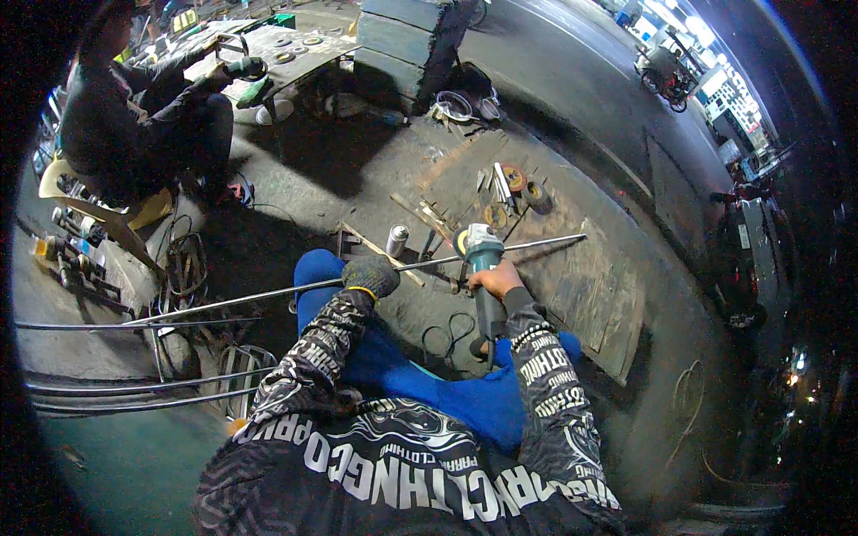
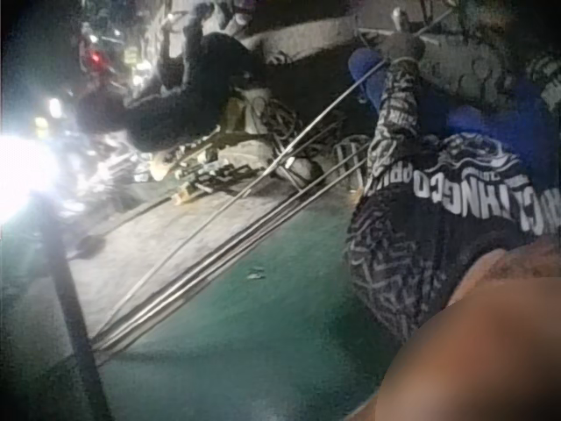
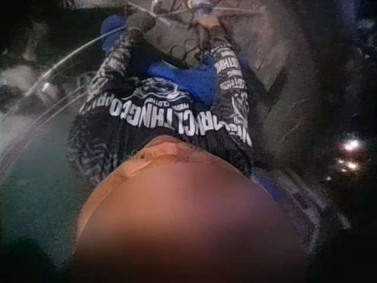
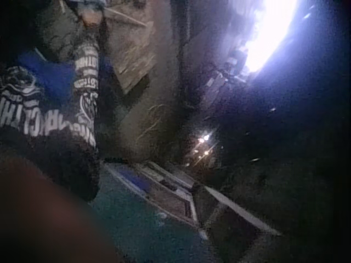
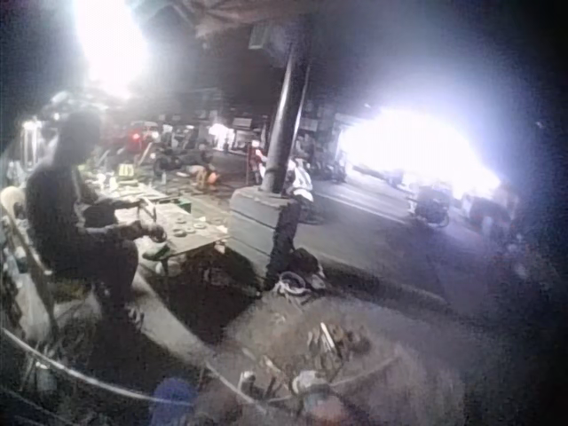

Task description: The person sits on the floor and uses an angle grinder to smooth a long metal rod, holding it with one hand and moving the grinder along its length. The rod is repositioned several times to grind different sections.

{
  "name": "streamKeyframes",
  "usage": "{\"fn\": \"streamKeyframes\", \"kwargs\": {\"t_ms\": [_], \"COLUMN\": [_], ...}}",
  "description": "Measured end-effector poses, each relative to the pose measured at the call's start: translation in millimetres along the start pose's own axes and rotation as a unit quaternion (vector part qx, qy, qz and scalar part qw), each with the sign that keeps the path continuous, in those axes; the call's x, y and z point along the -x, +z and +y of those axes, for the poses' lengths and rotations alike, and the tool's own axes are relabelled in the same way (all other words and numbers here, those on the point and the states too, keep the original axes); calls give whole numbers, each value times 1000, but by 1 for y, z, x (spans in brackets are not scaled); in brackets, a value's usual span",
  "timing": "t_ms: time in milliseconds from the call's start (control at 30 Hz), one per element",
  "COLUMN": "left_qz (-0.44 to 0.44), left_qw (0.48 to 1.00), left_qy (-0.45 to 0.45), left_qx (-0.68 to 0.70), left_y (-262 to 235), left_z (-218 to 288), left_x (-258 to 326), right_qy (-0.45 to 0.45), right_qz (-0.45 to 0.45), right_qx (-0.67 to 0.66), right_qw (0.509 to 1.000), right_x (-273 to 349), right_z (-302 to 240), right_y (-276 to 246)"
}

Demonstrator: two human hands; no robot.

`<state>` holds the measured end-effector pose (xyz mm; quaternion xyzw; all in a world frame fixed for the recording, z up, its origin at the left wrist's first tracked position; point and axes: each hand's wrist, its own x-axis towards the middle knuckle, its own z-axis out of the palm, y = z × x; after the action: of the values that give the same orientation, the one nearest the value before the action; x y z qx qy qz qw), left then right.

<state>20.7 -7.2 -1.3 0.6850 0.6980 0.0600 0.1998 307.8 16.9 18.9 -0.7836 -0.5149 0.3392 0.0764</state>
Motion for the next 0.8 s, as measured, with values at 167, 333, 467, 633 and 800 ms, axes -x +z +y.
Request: {"fn": "streamKeyframes", "kwargs": {"t_ms": [167, 333, 467, 633, 800], "left_qz": [-50, -92, -121, -63, -76], "left_qw": [998, 995, 991, 997, 995], "left_qy": [36, -5, -46, -10, 14], "left_qx": [-29, -37, -40, -36, -56], "left_y": [-2, -3, -4, -5, -12], "left_z": [-4, -10, -21, -32, -26], "left_x": [-18, -32, -28, -19, -5], "right_qy": [-38, -2, -1, 11, 60], "right_qz": [30, -23, -2, 35, 60], "right_qx": [5, 27, 70, 43, 51], "right_qw": [999, 999, 998, 998, 995], "right_x": [11, 20, 32, 29, 11], "right_z": [-19, -47, -51, -28, 11], "right_y": [5, 7, 9, -14, -43]}}
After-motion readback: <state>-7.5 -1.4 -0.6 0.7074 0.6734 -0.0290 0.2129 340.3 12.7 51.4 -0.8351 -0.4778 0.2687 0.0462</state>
